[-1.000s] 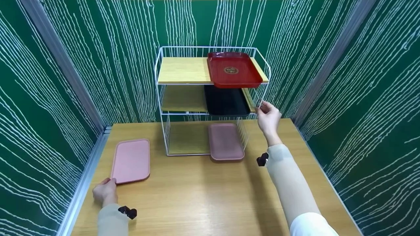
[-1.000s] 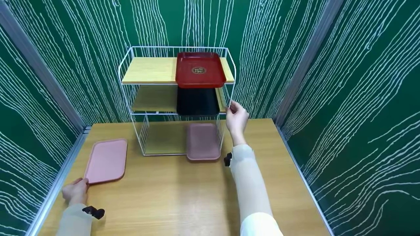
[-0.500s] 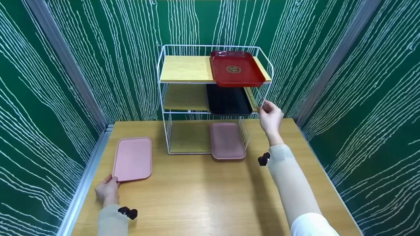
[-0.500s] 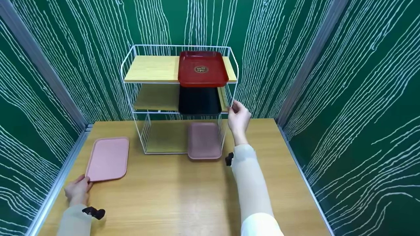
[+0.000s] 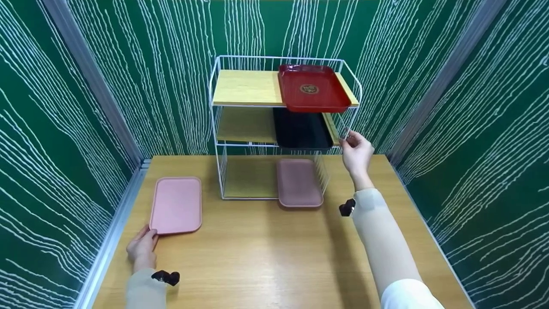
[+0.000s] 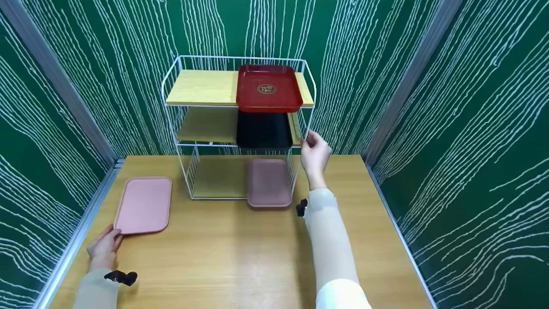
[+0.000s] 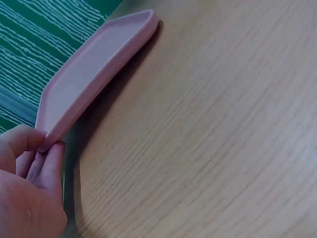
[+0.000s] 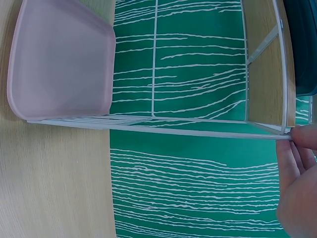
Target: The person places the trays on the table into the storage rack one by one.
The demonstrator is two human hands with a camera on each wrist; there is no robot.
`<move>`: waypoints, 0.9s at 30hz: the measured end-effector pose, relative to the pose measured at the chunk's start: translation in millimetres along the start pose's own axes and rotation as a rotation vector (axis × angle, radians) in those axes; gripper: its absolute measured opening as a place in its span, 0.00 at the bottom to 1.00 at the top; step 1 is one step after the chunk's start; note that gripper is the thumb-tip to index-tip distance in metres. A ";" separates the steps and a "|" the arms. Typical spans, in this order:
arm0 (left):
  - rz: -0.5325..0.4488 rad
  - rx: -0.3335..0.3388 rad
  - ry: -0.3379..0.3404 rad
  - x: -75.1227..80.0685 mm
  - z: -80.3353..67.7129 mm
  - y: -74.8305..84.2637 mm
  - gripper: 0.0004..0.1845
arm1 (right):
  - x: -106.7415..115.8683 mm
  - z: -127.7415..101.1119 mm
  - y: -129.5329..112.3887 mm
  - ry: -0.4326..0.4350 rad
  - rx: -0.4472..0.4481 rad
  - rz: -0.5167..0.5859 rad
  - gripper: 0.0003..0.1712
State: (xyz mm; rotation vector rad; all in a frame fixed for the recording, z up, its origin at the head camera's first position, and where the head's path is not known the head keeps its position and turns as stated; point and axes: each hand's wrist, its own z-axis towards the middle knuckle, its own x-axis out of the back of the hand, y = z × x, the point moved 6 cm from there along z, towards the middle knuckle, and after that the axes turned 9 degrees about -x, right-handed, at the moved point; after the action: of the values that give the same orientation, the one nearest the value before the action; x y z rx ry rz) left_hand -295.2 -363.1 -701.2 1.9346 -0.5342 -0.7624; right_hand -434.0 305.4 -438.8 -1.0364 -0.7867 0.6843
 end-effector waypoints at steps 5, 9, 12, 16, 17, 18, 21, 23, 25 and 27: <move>-0.020 0.023 -0.008 1.3 -3.5 -1.9 0.33 | 0.2 0.7 2.1 0.001 -0.018 -0.027 0.15; -0.041 0.034 -0.025 3.2 -6.8 -4.6 0.34 | -0.4 1.5 1.8 0.002 -0.015 -0.027 0.16; -0.056 0.021 -0.048 5.4 -8.4 -6.9 0.35 | -0.7 1.6 1.7 0.004 -0.017 -0.016 0.16; -0.048 0.005 -0.090 8.1 -8.8 -11.4 0.36 | -0.2 0.5 3.1 0.012 -0.016 -0.003 0.16; -0.042 -0.004 -0.104 8.3 -8.9 -12.0 0.36 | -0.2 0.2 3.2 0.013 -0.013 0.000 0.15; -0.043 -0.007 -0.112 8.6 -8.5 -12.9 0.36 | -0.2 0.1 3.0 0.015 -0.007 0.003 0.15; -0.037 -0.014 -0.137 9.0 -7.7 -14.8 0.36 | -0.1 0.1 2.4 0.024 0.005 0.003 0.15; -0.037 -0.004 -0.148 9.1 -7.8 -15.7 0.36 | -0.2 0.2 1.9 0.025 0.007 0.001 0.15; -0.049 0.013 -0.157 9.1 -8.0 -16.5 0.37 | -0.2 0.5 1.3 0.024 0.009 -0.002 0.15; -0.067 0.031 -0.173 9.0 -9.1 -16.4 0.38 | -0.4 0.7 0.7 0.018 0.009 0.001 0.15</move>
State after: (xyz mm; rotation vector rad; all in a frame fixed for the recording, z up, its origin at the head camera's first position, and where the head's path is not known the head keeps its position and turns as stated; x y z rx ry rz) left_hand -281.6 -355.9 -715.2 1.9334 -0.5903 -0.9760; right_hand -434.8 305.7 -439.3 -1.0333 -0.7667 0.6783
